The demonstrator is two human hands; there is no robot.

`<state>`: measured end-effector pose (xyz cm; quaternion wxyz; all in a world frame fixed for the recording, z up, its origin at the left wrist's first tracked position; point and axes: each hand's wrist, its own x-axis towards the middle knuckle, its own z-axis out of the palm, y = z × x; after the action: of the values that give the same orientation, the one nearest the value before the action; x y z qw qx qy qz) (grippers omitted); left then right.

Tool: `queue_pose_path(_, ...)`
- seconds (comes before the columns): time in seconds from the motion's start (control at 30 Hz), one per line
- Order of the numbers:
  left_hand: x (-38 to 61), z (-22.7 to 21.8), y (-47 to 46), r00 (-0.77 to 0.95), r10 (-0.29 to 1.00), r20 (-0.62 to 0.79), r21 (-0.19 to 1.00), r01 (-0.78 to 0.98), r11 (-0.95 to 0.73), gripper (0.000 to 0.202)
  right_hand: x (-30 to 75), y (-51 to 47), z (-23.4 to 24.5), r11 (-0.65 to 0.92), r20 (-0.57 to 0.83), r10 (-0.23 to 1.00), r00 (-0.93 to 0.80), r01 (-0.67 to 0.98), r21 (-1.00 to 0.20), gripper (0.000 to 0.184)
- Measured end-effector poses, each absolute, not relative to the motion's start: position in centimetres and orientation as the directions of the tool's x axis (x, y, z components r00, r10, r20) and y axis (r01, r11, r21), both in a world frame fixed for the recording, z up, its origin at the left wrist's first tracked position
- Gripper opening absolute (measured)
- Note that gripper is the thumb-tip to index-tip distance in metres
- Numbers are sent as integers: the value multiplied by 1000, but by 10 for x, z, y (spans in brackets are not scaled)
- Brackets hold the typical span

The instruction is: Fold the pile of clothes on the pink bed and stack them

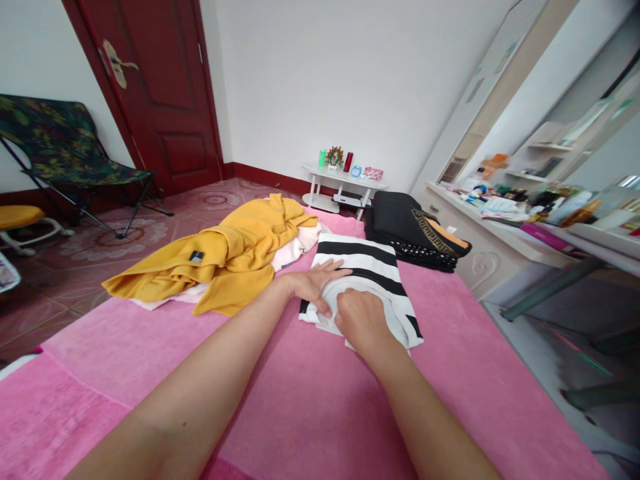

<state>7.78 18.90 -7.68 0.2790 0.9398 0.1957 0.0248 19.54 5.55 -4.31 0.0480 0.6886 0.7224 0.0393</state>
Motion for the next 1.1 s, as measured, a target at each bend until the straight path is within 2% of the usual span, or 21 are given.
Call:
queue_pose_path(0.17,77,-79,190,922,382,-62,532,354,-769,121,224,63,-42,-44,128,991,28,992,122,19)
queue_pose_path(0.27,77,-81,191,922,381,-64,546,352,-760,121,245,67,-31,-199,219,958,185,979,45,18)
queue_pose_path(0.33,76,-82,192,922,382,-68,559,352,-751,122,255,67,-25,-257,229,939,256,966,-24,18)
queue_pose_path(0.4,76,-82,193,922,383,-63,567,349,-746,121,261,67,-22,-245,249,933,258,966,-82,19)
queue_pose_path(0.47,76,-82,193,922,385,-48,576,340,-743,119,265,66,-21,-187,337,914,227,971,-148,21)
queue_pose_path(0.57,76,-83,193,922,386,-27,597,325,-734,115,271,67,-21,-89,465,862,202,963,-254,46)
queue_pose_path(0.63,75,-83,194,920,391,-23,622,320,-714,111,271,67,-20,-65,413,890,196,948,-311,34)
queue_pose_path(0.7,75,-83,194,919,394,-20,660,308,-685,103,266,66,-20,-38,258,957,133,939,-341,12)
queue_pose_path(0.73,75,-83,194,919,393,-16,679,298,-671,99,261,64,-20,-3,170,983,65,939,-345,8)
queue_pose_path(0.8,74,-83,194,921,390,-4,708,278,-649,92,248,59,-24,98,38,995,-91,939,-331,13)
queue_pose_path(0.87,74,-83,195,922,387,4,722,265,-639,90,233,54,-29,183,-16,981,-194,947,-262,24)
queue_pose_path(1.0,72,-84,196,924,381,23,739,241,-630,87,213,46,-38,228,5,974,-228,973,-18,29)
queue_pose_path(1.1,71,-83,195,917,399,19,774,239,-586,82,210,46,-37,168,57,983,-172,983,76,32)
